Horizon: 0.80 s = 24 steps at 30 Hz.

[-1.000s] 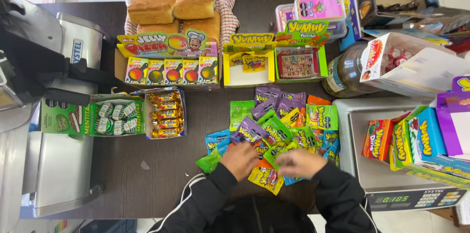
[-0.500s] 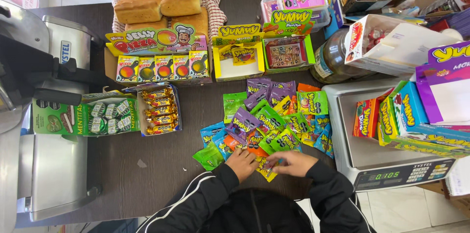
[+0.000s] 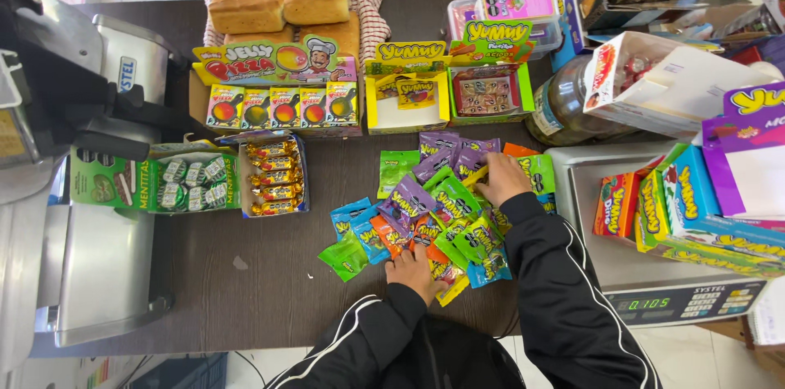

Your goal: The person organizes candy packets by hand on a counter, moving them into different containers and boxes.

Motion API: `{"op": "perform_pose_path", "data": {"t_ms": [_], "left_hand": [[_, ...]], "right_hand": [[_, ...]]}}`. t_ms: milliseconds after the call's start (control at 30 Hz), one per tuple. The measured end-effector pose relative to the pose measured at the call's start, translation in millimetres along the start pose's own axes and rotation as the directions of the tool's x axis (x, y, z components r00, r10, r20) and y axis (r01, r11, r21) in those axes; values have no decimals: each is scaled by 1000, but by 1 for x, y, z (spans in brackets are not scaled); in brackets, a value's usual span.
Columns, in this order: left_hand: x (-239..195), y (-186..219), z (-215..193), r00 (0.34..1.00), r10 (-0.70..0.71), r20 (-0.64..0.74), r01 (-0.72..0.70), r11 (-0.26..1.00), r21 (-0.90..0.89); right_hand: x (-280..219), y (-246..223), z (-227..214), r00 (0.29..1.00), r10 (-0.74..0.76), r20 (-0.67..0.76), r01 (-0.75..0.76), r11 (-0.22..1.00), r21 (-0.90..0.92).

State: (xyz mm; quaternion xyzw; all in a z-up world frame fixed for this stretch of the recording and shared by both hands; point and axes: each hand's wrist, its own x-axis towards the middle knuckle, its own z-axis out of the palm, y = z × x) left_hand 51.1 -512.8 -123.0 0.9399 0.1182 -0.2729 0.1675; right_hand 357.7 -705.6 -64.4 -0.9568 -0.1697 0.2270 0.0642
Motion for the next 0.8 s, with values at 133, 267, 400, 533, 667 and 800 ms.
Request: {"op": "perform_pose_path", "data": {"t_ms": [133, 267, 400, 533, 667, 800], "left_hand": [[-5, -10, -28, 987, -37, 154, 61, 986, -155], [-26, -33, -52, 972, 49, 228, 34, 936, -350], [-46, -57, -126, 975, 138, 176, -54, 908, -415], [-10, -71, -213, 985, 165, -41, -168, 898, -407], [85, -65, -295, 982, 100, -162, -138, 959, -249], [187, -43, -357, 945, 172, -280, -210, 971, -112]], "right_hand": [[0, 22, 1, 991, -136, 12, 137, 989, -56], [-13, 21, -34, 988, -148, -34, 152, 949, 275], [-31, 3, -83, 994, -61, -89, 107, 676, 729], [-13, -4, -109, 972, -72, -224, 227, 532, 816], [12, -28, -135, 947, -177, -268, 319, 408, 856], [31, -65, -158, 930, -216, -298, 359, 356, 863]]}}
